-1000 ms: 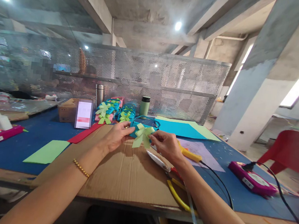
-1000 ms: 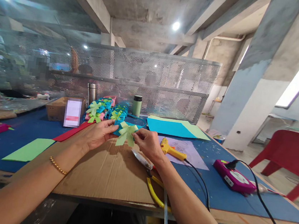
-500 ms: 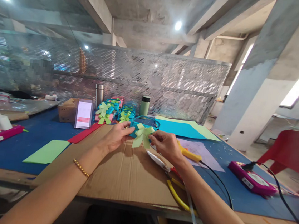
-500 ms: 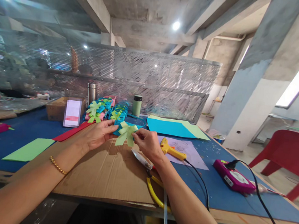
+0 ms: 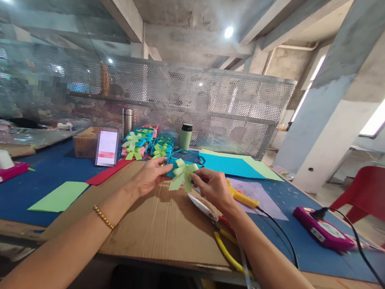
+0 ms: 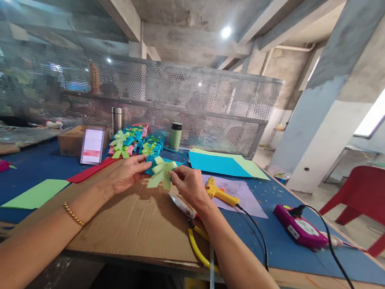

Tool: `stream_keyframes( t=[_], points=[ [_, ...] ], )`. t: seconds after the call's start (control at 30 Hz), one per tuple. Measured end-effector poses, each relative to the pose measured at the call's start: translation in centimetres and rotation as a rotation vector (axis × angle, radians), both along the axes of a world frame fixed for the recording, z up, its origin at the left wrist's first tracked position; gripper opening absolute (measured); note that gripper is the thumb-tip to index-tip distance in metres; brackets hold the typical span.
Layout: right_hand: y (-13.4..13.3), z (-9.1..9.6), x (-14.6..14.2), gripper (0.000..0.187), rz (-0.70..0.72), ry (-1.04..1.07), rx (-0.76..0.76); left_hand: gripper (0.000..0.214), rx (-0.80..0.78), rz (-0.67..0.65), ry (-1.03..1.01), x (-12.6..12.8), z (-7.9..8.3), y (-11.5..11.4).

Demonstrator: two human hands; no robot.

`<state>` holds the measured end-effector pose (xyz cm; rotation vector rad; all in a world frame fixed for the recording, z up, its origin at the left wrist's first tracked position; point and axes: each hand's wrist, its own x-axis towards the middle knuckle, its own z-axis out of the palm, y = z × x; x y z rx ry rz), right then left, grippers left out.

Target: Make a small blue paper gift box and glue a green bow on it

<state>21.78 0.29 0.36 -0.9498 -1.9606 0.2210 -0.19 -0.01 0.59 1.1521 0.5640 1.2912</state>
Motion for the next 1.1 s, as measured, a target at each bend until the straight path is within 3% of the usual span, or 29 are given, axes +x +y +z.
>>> stream_keyframes(
  t=[0.47,0.9,1.1],
  points=[
    [-0.09,-0.17,-0.16,0.034,0.011,0.090,-0.092,0.030,-0.002,-0.019,0.000,-0.04,-0.50,0.42],
    [-0.43,0.19,-0.46,0.038,0.014,0.145,-0.178,0.018,-0.016,0.017,-0.033,0.15,-0.33,0.23],
    [-0.57,0.34,-0.26,0.040,-0.044,0.134,-0.066,0.017,-0.042,0.059,-0.039,-0.09,-0.54,0.79]
  ],
)
